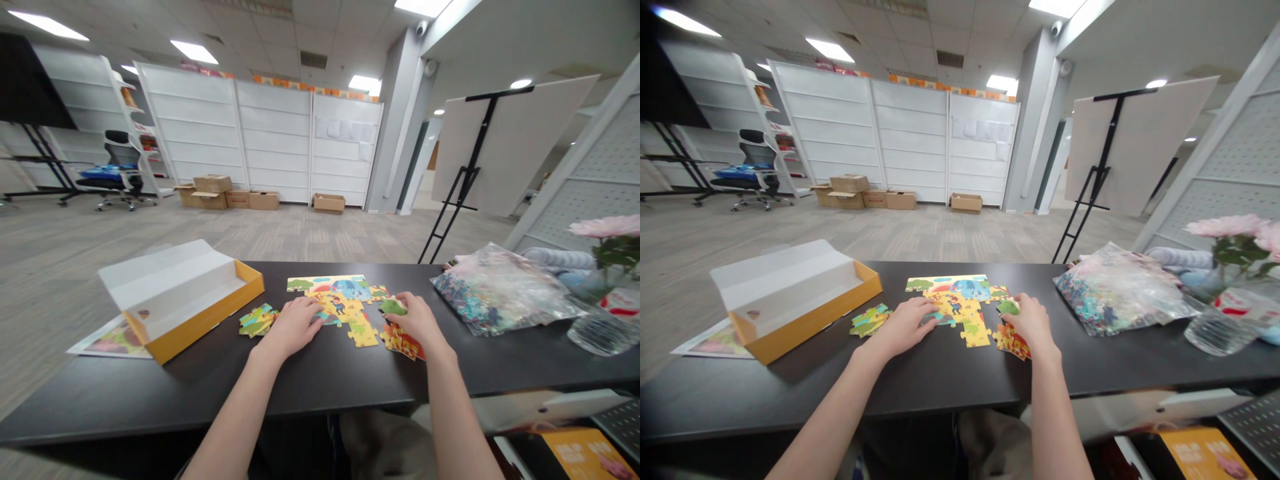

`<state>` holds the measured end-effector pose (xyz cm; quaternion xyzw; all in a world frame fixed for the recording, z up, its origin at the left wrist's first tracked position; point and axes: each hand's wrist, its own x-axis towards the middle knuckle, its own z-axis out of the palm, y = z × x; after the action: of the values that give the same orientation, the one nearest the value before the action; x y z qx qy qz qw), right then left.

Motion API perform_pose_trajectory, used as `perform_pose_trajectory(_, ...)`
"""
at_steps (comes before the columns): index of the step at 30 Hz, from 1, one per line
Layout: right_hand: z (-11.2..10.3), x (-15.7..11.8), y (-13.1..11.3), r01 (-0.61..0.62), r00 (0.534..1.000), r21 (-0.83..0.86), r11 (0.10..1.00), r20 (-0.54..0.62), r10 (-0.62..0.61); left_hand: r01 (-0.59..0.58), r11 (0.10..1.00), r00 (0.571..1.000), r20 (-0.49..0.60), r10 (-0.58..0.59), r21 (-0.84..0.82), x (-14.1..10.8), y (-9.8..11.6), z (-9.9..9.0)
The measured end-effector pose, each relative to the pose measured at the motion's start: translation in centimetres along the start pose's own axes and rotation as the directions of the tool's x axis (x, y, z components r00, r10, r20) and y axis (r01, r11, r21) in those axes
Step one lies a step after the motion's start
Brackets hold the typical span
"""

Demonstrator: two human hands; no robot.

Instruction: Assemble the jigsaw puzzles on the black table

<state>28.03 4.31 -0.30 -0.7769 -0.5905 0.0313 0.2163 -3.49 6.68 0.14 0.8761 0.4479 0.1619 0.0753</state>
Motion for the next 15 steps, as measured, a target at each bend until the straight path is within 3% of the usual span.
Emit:
perform_pose_trajectory(5,0.0,0.2,0.1,0.091,0.993,0.235,0.968,-0.095,-0.071,0.001,1.0,0.999,-0.034,-0.002,-0.019,-0.1,0.0,-0.3)
perform_pose_trajectory(10,0.1,0.2,-0.6,0.092,0.995,0.61,0.787,-0.082,-0.053,-0.003,0.998,0.998,-0.059,0.0,-0.057,-0.2,0.6,-1.0)
perform_pose_trajectory(13,0.0,0.7,-1.2,0.123,0.992,0.693,0.71,-0.083,-0.092,-0.01,0.997,0.998,-0.067,0.006,-0.07,-0.4,0.9,-1.3)
perform_pose_trajectory(15,-0.2,1.7,-1.5,0.126,0.992,0.694,0.709,-0.088,-0.09,-0.008,0.998,0.999,-0.049,0.005,-0.056,-0.5,0.9,-1.3)
